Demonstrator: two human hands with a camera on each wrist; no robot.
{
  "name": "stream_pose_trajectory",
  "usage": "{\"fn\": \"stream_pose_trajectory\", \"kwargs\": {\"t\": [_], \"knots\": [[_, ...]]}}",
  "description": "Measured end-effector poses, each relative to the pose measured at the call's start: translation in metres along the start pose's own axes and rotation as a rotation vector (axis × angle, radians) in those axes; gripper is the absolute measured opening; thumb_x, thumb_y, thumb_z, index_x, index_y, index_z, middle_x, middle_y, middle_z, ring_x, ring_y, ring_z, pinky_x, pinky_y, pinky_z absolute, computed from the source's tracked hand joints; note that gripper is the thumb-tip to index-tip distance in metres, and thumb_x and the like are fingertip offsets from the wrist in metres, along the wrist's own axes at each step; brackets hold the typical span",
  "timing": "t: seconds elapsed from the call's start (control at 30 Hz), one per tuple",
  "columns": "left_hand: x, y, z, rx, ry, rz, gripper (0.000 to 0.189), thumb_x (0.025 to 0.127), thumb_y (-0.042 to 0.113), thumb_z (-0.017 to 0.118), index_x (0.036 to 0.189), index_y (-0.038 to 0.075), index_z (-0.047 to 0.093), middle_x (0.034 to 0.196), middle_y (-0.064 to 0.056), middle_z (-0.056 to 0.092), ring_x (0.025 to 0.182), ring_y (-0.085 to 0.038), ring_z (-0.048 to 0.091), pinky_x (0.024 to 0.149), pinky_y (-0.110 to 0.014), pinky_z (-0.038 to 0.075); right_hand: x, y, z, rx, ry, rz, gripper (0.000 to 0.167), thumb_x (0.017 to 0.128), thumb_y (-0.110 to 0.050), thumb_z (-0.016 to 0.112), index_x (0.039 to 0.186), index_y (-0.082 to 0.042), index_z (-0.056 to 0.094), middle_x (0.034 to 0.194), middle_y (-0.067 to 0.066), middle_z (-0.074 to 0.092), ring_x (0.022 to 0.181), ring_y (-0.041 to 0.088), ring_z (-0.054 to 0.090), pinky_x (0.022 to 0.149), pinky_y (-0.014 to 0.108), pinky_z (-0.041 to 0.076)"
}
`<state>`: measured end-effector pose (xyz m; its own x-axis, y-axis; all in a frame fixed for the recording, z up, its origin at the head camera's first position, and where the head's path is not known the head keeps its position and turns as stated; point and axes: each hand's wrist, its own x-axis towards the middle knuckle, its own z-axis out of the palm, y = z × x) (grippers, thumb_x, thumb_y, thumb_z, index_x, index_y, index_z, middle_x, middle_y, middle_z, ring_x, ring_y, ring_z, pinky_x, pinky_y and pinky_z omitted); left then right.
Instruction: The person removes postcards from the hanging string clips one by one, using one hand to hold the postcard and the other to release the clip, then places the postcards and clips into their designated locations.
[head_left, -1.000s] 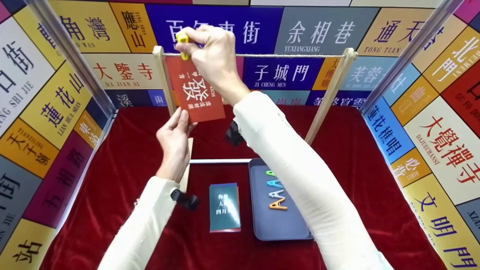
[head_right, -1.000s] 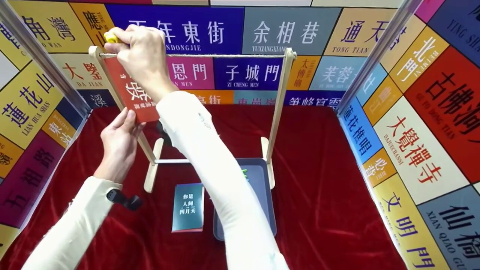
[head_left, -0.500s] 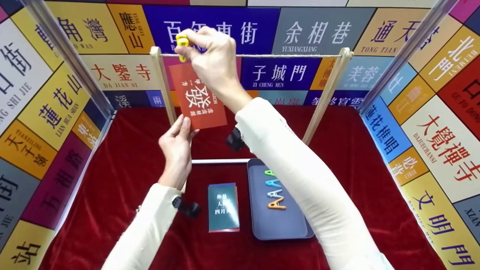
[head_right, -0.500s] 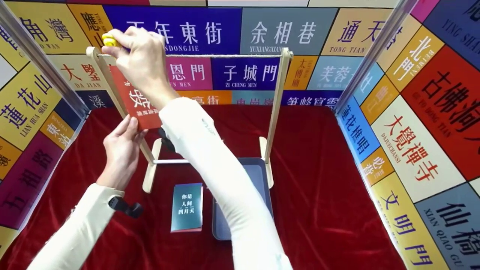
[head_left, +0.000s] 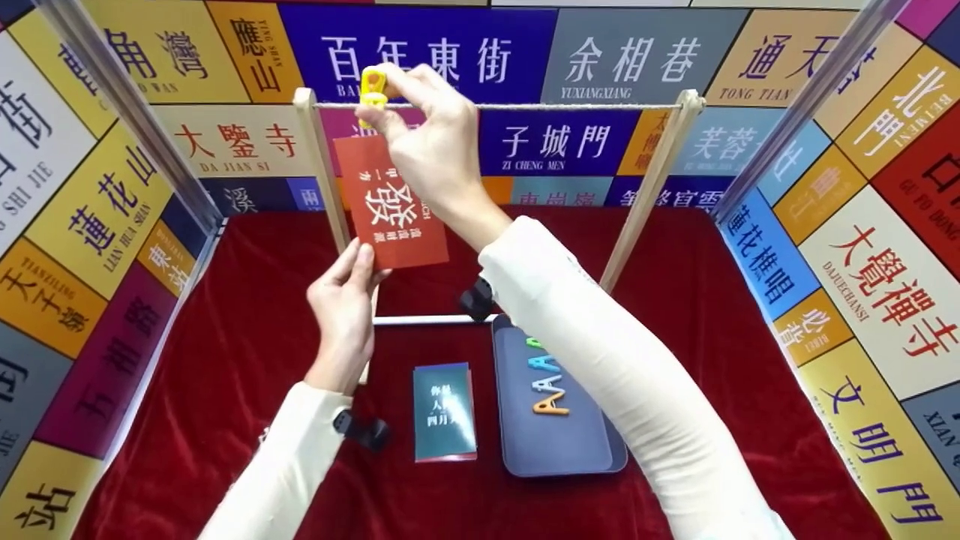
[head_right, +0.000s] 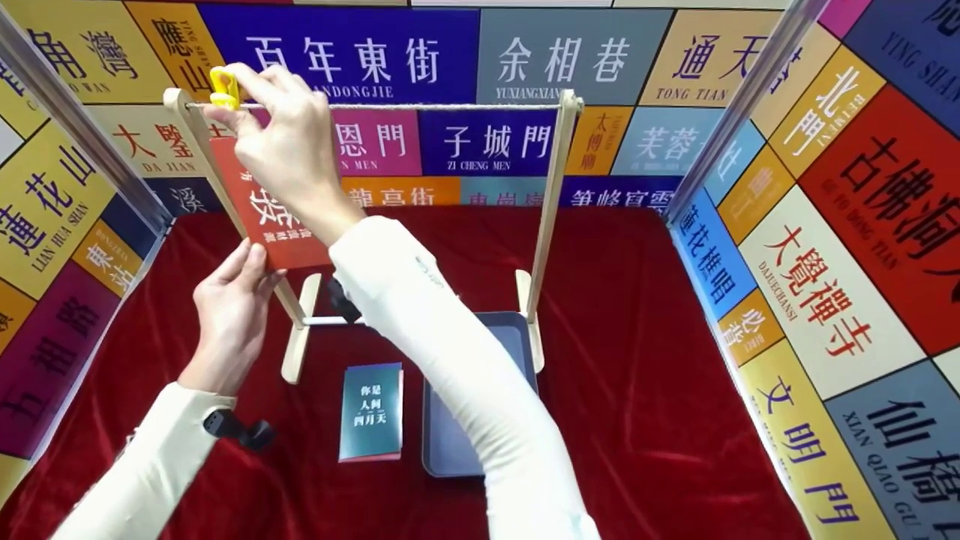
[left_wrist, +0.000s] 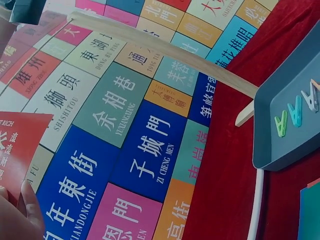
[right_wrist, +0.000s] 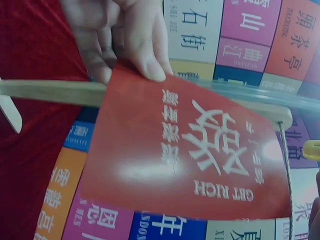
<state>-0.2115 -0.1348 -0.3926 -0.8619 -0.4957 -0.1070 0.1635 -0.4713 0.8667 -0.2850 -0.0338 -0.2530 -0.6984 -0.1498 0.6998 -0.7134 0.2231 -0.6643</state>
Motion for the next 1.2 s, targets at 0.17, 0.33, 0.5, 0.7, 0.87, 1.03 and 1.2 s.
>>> {"fn": "stream_pose_trajectory", "kwargs": {"t": [0.17, 0.33, 0.5, 0.7, 0.87, 1.03, 1.2], "knots": [[-0.006, 0.0, -0.001, 0.014, -0.013, -0.016, 0.041, 0.098, 0.006, 0.061, 0.137, -0.004, 0.056, 0.143, -0.019, 0.058, 0.079, -0.004, 0.068, 0.074, -0.021, 0.062, -0.006, -0.003, 0.001, 0.026, -0.007, 0.037, 0.041, 0.087, -0.021, 0.075, 0.123, -0.003, 0.07, 0.1, 0.01, 0.069, 0.098, 0.012, 0.065, 0.091, 0.013, 0.05], [-0.011, -0.003, -0.002, 0.022, -0.016, -0.002, 0.04, 0.097, 0.004, 0.061, 0.136, -0.004, 0.057, 0.142, -0.02, 0.058, 0.078, -0.005, 0.068, 0.073, -0.021, 0.062, -0.012, -0.004, 0.0, 0.05, -0.002, 0.043, 0.045, 0.087, -0.02, 0.075, 0.127, -0.002, 0.067, 0.103, 0.011, 0.069, 0.104, 0.014, 0.065, 0.099, 0.011, 0.046], [-0.014, -0.007, -0.004, 0.03, -0.013, 0.004, 0.04, 0.096, 0.003, 0.062, 0.135, -0.005, 0.057, 0.141, -0.022, 0.058, 0.078, -0.005, 0.069, 0.072, -0.022, 0.062, -0.018, -0.003, -0.003, 0.097, 0.0, 0.077, 0.047, 0.088, -0.018, 0.075, 0.131, -0.001, 0.064, 0.107, 0.012, 0.068, 0.099, 0.014, 0.067, 0.088, 0.016, 0.053], [-0.019, -0.01, -0.007, 0.041, -0.021, 0.004, 0.039, 0.096, 0.003, 0.062, 0.135, -0.006, 0.057, 0.14, -0.023, 0.059, 0.079, -0.005, 0.069, 0.073, -0.023, 0.063, -0.024, -0.001, -0.011, 0.161, 0.004, 0.097, 0.05, 0.091, -0.015, 0.073, 0.137, -0.001, 0.059, 0.111, 0.013, 0.067, 0.098, 0.013, 0.068, 0.087, 0.02, 0.057], [-0.022, -0.011, -0.011, 0.044, -0.017, -0.007, 0.04, 0.097, 0.003, 0.062, 0.135, -0.007, 0.056, 0.142, -0.024, 0.056, 0.078, -0.005, 0.069, 0.073, -0.022, 0.062, -0.03, 0.004, -0.018, 0.191, 0.002, 0.055, 0.052, 0.095, -0.014, 0.068, 0.144, -0.003, 0.052, 0.109, 0.013, 0.068, 0.091, 0.013, 0.067, 0.085, 0.025, 0.059], [-0.026, -0.016, -0.014, 0.065, -0.009, -0.015, 0.04, 0.097, 0.004, 0.062, 0.135, -0.006, 0.056, 0.141, -0.024, 0.057, 0.077, -0.005, 0.069, 0.074, -0.022, 0.062, -0.036, 0.011, -0.024, 0.177, 0.022, 0.034, 0.049, 0.092, -0.014, 0.071, 0.138, -0.002, 0.058, 0.108, 0.013, 0.073, 0.092, 0.013, 0.068, 0.089, 0.025, 0.059], [-0.029, -0.021, -0.016, 0.056, 0.005, -0.02, 0.039, 0.096, 0.004, 0.062, 0.134, -0.007, 0.057, 0.138, -0.026, 0.059, 0.076, -0.006, 0.069, 0.074, -0.024, 0.063, -0.041, 0.012, -0.028, 0.213, 0.036, 0.063, 0.048, 0.089, -0.013, 0.076, 0.133, 0.001, 0.062, 0.109, 0.013, 0.075, 0.098, 0.012, 0.071, 0.092, 0.027, 0.059]]}}
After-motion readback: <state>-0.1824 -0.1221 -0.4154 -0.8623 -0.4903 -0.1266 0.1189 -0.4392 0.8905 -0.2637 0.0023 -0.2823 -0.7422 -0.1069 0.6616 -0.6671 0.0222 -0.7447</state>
